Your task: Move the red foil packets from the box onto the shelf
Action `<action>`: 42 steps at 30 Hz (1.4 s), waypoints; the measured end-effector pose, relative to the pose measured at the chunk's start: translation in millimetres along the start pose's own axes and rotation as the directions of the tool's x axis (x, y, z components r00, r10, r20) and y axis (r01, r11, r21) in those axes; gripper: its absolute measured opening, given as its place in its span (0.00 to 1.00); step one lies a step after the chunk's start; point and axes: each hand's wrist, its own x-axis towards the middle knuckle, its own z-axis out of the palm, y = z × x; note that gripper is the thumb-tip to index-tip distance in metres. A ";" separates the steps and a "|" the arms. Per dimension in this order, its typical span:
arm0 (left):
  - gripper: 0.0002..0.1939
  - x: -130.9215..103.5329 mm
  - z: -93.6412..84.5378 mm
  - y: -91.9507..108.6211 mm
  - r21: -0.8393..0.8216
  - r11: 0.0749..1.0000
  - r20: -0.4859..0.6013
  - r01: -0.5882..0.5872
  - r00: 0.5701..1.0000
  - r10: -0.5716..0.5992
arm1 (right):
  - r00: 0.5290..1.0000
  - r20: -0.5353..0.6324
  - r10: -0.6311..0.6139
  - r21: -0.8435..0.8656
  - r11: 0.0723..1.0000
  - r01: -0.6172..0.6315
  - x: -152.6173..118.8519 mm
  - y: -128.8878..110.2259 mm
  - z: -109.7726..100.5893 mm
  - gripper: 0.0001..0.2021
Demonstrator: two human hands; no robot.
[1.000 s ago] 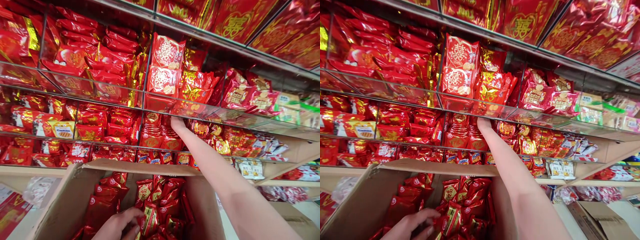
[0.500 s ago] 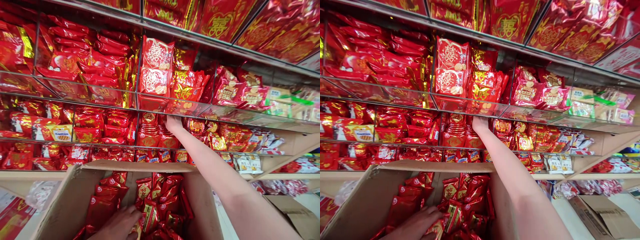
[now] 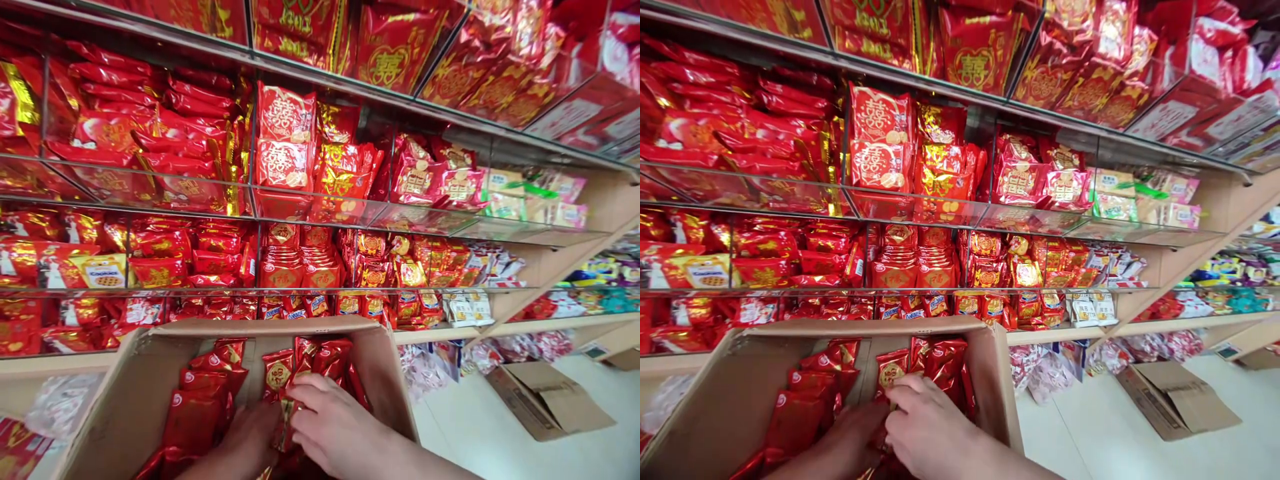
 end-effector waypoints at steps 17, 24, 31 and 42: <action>0.13 -22.3 -60.9 48.3 -0.656 0.721 -0.580 -0.224 0.761 -0.292 | 0.637 -0.409 0.653 0.610 0.715 -0.341 34.1 -3.4 5.8 0.15; 0.15 -18.8 -60.7 39.7 -0.623 0.752 -0.607 -0.216 0.740 -0.290 | 0.599 -0.446 0.665 0.671 0.691 -0.267 29.6 -2.4 15.2 0.16; 0.13 -24.8 -69.5 41.5 -0.559 0.788 -0.681 -0.257 0.685 -0.260 | 0.802 -0.181 0.570 0.907 0.412 -0.089 27.0 -6.9 3.5 0.09; 0.27 -36.8 -62.7 -42.0 0.139 0.970 -0.167 0.200 0.970 -0.176 | 0.582 -0.403 0.706 0.700 0.648 -0.301 98.8 100.8 -86.0 0.14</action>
